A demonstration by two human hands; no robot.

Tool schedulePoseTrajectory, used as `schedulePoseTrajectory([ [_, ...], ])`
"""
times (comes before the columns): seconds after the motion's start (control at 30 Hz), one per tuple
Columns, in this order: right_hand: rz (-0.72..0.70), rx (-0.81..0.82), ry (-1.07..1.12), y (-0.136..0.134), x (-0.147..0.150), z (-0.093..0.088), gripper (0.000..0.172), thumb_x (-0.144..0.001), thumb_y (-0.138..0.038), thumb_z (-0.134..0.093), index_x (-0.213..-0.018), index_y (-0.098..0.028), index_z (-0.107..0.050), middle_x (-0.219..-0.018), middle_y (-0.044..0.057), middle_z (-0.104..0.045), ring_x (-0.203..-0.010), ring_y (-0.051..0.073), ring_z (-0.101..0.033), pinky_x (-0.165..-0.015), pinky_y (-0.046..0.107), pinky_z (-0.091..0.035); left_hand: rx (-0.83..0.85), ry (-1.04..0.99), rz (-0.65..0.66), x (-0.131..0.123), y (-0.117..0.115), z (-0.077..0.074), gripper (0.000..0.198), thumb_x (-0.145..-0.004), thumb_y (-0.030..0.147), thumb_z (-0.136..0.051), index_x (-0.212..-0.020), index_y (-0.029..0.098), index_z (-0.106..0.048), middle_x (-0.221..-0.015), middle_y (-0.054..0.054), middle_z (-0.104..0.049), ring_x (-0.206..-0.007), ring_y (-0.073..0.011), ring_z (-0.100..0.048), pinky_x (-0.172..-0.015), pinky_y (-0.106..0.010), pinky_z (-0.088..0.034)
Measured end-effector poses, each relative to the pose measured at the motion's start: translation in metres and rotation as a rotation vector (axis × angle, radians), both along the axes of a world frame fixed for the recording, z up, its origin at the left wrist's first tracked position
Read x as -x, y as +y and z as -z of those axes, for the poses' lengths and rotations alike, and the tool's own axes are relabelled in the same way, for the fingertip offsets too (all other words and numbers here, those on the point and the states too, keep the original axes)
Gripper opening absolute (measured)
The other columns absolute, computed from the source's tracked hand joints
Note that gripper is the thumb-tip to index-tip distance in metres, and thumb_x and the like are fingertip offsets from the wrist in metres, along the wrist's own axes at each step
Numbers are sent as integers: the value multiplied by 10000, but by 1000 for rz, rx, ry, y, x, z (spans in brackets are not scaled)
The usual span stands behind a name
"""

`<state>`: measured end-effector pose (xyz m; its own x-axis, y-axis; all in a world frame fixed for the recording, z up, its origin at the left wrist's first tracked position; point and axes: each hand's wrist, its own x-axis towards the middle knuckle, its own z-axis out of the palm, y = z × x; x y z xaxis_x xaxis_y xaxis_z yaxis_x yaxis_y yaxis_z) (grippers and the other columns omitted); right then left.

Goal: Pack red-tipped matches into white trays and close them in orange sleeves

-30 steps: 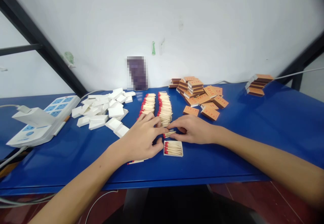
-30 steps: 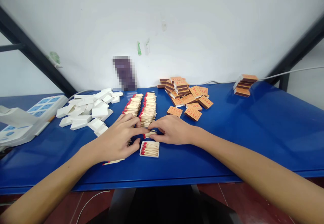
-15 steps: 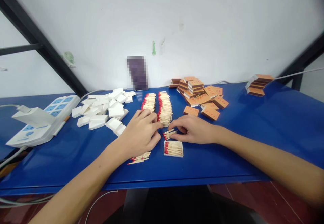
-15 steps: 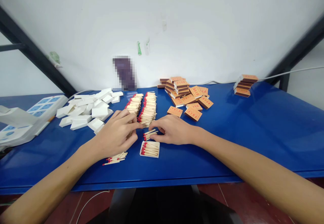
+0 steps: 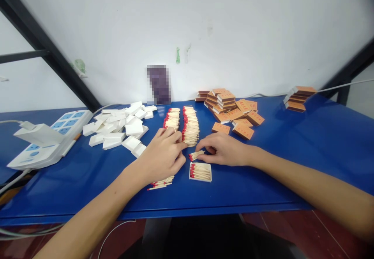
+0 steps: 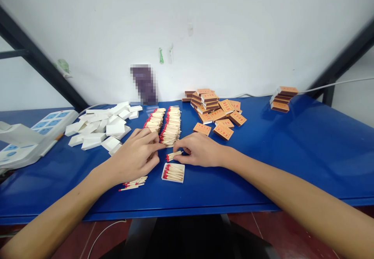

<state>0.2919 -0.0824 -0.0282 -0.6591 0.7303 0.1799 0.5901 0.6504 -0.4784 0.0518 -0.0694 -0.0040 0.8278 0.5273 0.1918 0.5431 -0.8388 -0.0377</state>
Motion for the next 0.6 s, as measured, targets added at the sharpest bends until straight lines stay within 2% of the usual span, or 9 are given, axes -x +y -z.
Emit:
schedulePoseTrajectory([
  [0.23, -20, -17, -4, 0, -1, 2, 194, -926, -339, -652, -980, -174, -738, -646, -24, -579, -576, 110, -527, -596, 239, -354, 53, -33, -11, 0, -2, 0, 301, -910, 189, -444, -999, 169, -731, -927, -81, -577, -955, -261, -484, -859, -439, -370],
  [0.6, -4, -47, -1, 1, 2, 5, 209, -952, -358, -628, -952, -183, -742, -678, -12, -629, -595, 112, -540, -600, 244, -345, 106, -34, 25, -2, -5, 0, 316, -923, 191, -456, -1102, 184, -716, -988, -83, -567, -1018, -274, -484, -948, -477, -359],
])
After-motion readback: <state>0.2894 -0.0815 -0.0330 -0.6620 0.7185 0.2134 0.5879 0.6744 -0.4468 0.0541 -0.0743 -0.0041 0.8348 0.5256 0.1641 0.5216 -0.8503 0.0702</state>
